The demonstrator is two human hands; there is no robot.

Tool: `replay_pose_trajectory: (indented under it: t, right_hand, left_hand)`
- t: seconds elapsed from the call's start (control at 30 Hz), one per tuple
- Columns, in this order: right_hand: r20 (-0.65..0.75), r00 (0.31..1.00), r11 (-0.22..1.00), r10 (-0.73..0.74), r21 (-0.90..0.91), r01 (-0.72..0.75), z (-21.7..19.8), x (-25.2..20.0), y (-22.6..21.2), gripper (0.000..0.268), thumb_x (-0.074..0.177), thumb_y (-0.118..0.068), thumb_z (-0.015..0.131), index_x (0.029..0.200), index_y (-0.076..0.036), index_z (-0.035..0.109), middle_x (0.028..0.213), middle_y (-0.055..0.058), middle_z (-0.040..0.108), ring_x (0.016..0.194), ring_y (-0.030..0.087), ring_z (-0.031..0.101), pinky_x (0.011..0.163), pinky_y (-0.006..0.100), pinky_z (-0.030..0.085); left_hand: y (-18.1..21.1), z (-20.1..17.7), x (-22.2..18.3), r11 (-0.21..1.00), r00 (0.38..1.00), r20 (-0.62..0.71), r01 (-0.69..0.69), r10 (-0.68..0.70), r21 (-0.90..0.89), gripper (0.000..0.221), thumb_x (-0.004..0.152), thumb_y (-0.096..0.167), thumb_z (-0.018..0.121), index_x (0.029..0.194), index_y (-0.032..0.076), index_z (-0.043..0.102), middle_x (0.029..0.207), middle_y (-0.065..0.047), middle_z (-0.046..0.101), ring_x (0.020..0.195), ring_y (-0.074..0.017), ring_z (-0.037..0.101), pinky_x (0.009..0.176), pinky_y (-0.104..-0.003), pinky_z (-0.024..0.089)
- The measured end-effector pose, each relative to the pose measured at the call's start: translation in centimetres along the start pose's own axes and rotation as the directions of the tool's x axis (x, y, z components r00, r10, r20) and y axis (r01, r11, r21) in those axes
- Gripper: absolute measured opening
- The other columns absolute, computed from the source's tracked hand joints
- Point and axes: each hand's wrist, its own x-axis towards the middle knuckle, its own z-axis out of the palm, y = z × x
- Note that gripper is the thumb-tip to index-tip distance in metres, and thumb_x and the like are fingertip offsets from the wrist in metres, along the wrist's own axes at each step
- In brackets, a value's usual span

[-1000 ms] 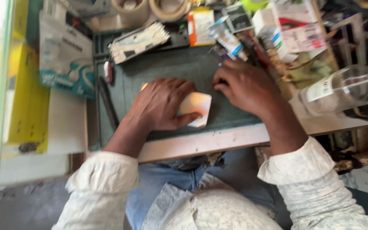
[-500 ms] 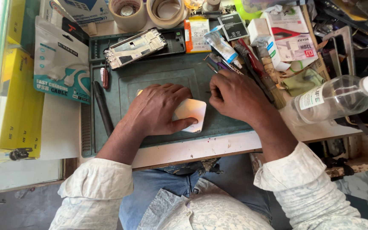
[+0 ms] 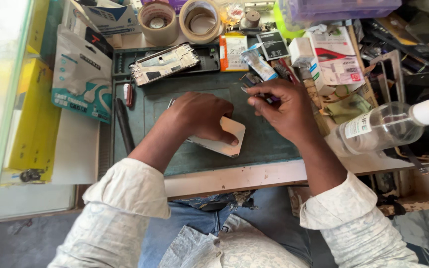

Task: The person disassembles a smartphone at a workbench, removing the back cover and using a small screwdriver to remove screws from the internal chassis.

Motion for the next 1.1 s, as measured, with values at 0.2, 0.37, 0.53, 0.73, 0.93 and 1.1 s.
replay_pose_trajectory:
  t: [0.2,0.37,0.53,0.73,0.93,1.1]
  right_hand:
    - [0.041,0.969,0.939,0.244,0.239,-0.246,-0.9,-0.9,1.4,0.022,0.095,-0.001,0.07,0.117,-0.003,0.07,0.099,0.003,0.073,0.086,0.007,0.072,0.071,0.023,0.063]
    - [0.08,0.976,0.958,0.204,0.189,-0.216,-1.5,-2.3,1.7,0.016,0.096,-0.002,0.071,0.112,0.001,0.073,0.102,0.006,0.072,0.085,0.011,0.072,0.072,0.026,0.064]
    - [0.059,0.956,0.923,0.287,0.251,-0.292,-1.1,-2.5,3.1,0.015,0.097,-0.004,0.069,0.112,0.001,0.07,0.099,0.006,0.071,0.086,0.012,0.074,0.072,0.027,0.065]
    - [-0.002,0.975,0.942,0.223,0.256,-0.215,-0.2,-2.5,2.3,0.014,0.098,-0.004,0.069,0.111,0.001,0.07,0.102,0.007,0.072,0.087,0.013,0.074,0.072,0.027,0.065]
    - [-0.019,0.956,0.928,0.294,0.246,-0.281,-0.1,-2.3,2.6,0.014,0.098,-0.004,0.069,0.11,0.002,0.069,0.099,0.01,0.074,0.084,0.015,0.077,0.066,0.028,0.065]
    - [-0.022,0.943,0.924,0.333,0.205,-0.322,0.0,-2.3,2.6,0.013,0.097,-0.002,0.068,0.109,0.002,0.07,0.098,0.009,0.074,0.081,0.015,0.077,0.064,0.028,0.065]
  left_hand:
    - [-1.9,0.7,-1.4,0.985,0.981,-0.165,-0.124,0.104,-0.118,0.064,0.064,0.061,0.082,0.111,0.018,0.076,0.098,-0.01,0.077,0.099,-0.0335,0.071,0.083,-0.048,0.054]
    - [-2.3,0.5,-0.7,0.966,0.981,-0.192,-0.06,0.011,-0.251,0.066,0.065,0.064,0.082,0.111,0.017,0.074,0.097,-0.012,0.077,0.097,-0.0349,0.072,0.081,-0.048,0.054]
    - [-2.7,1.6,-0.1,0.955,0.971,-0.235,-0.023,-0.049,-0.297,0.059,0.074,0.061,0.077,0.11,0.015,0.072,0.097,-0.015,0.075,0.098,-0.038,0.07,0.081,-0.051,0.053]
    - [-3.0,2.4,0.0,0.925,0.935,-0.354,-0.12,-0.016,-0.36,0.043,0.09,0.049,0.067,0.112,0.013,0.068,0.1,-0.013,0.074,0.096,-0.0392,0.069,0.079,-0.053,0.053]
    - [-2.1,2.6,0.1,0.961,0.933,-0.36,-0.093,-0.008,-0.262,0.045,0.082,0.048,0.074,0.11,0.013,0.069,0.098,-0.012,0.075,0.096,-0.0372,0.07,0.078,-0.051,0.053]
    - [-1.5,2.0,-0.1,0.963,0.947,-0.315,-0.031,-0.058,-0.269,0.047,0.079,0.049,0.076,0.111,0.015,0.071,0.096,-0.011,0.075,0.096,-0.0348,0.071,0.079,-0.05,0.054]
